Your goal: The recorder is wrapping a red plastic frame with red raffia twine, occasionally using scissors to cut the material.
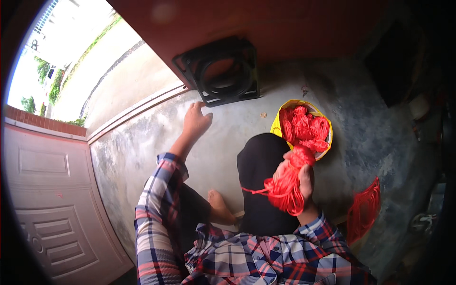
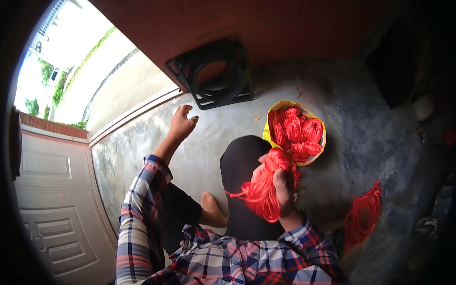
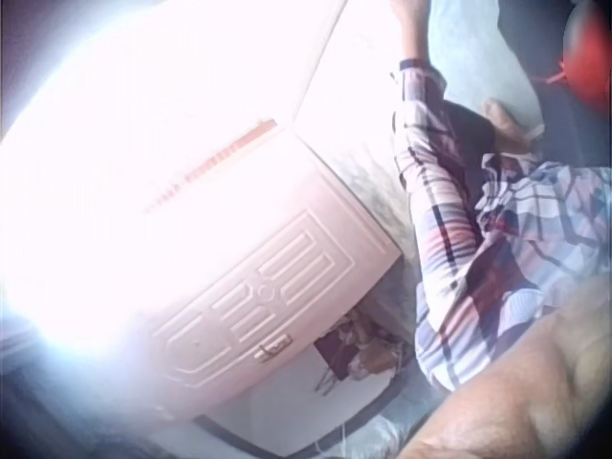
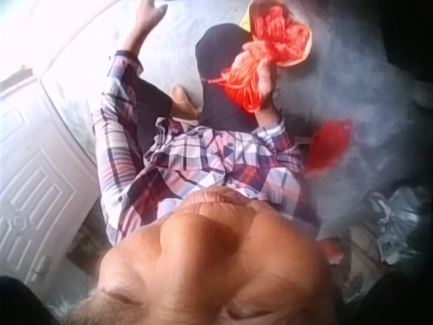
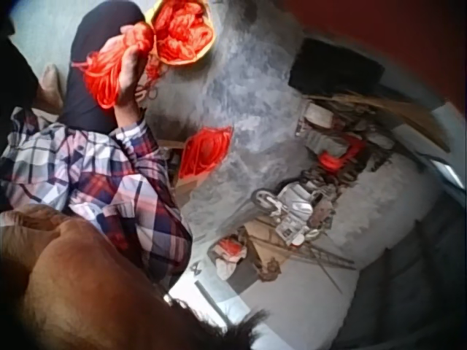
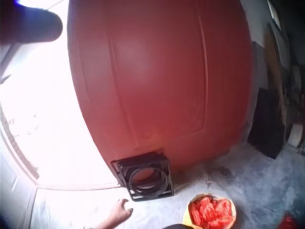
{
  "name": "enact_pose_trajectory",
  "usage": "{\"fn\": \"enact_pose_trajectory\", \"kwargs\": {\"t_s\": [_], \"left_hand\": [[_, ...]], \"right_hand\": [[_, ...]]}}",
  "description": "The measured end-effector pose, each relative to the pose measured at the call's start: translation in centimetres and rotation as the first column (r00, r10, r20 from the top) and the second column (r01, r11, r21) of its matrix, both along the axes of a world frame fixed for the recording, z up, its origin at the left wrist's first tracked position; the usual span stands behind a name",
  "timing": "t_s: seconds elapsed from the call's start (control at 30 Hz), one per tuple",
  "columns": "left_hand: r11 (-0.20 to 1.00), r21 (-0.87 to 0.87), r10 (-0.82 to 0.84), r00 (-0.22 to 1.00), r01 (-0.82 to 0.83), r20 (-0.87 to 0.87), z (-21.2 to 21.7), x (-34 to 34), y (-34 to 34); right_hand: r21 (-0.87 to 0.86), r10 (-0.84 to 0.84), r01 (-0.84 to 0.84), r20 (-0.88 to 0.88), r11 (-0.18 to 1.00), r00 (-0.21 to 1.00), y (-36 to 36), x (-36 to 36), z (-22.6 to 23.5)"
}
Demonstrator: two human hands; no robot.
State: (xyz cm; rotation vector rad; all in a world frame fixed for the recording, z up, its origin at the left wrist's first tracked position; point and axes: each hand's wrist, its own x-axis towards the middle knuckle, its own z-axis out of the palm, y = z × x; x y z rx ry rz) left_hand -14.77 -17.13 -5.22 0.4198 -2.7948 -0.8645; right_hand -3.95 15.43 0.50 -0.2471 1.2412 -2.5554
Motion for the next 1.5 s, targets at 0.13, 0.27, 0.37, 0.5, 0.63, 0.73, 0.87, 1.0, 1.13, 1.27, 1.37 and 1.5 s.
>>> {"fn": "enact_pose_trajectory", "kwargs": {"t_s": [0.13,0.27,0.37,0.5,0.63,0.73,0.87,1.0,1.13,1.27,1.37,1.5], "left_hand": [[0.993,-0.113,0.015,1.000,-0.016,-0.006,-0.9,-7.1,-2.1],[0.980,-0.193,0.063,0.997,-0.054,0.043,-1.1,-12.5,-3.1],[0.959,-0.277,0.079,0.996,-0.063,0.046,-1.2,-15.4,-4.2],[0.944,-0.325,0.075,0.995,-0.052,0.059,-1.0,-18.7,-3.5],[0.951,-0.299,0.113,0.989,-0.080,0.096,-1.2,-20.0,-4.5],[0.942,-0.331,0.100,0.988,-0.054,0.121,-1.9,-20.1,-4.8],[0.929,-0.368,0.048,0.996,-0.018,0.072,-3.0,-19.8,-4.9],[0.906,-0.424,0.033,0.993,0.019,0.116,-1.8,-19.5,-4.1],[0.912,-0.407,0.010,0.991,0.046,0.134,-2.2,-19.9,-4.9],[0.920,-0.390,-0.013,0.997,0.041,0.076,-2.2,-19.4,-4.5],[0.898,-0.440,-0.025,1.000,0.026,0.009,-2.3,-18.6,-5.0],[0.861,-0.506,-0.055,0.998,0.052,0.010,-2.0,-17.8,-3.2]], "right_hand": [[-0.040,0.035,-0.032,0.073,0.999,0.997,0.4,-0.1,-0.4],[-0.141,0.098,-0.075,0.158,0.987,0.983,0.9,0.4,-0.7],[-0.115,0.148,-0.128,0.179,0.985,0.973,1.4,0.5,-0.4],[-0.121,0.150,-0.131,0.157,0.984,0.976,2.0,0.9,-0.5],[-0.215,0.152,-0.107,0.205,0.971,0.967,2.0,1.3,0.0],[-0.242,0.170,-0.126,0.170,0.962,0.971,2.0,1.1,0.1],[-0.221,0.164,-0.126,0.164,0.967,0.973,1.9,0.9,0.2],[-0.222,0.163,-0.118,0.195,0.968,0.967,1.8,0.9,0.6],[-0.230,0.163,-0.117,0.193,0.966,0.967,1.7,0.7,0.6],[-0.244,0.156,-0.096,0.240,0.965,0.958,1.5,0.8,0.8],[-0.241,0.161,-0.108,0.213,0.964,0.964,1.6,0.5,0.7],[-0.200,0.157,-0.116,0.204,0.973,0.966,1.7,0.4,0.6]]}}
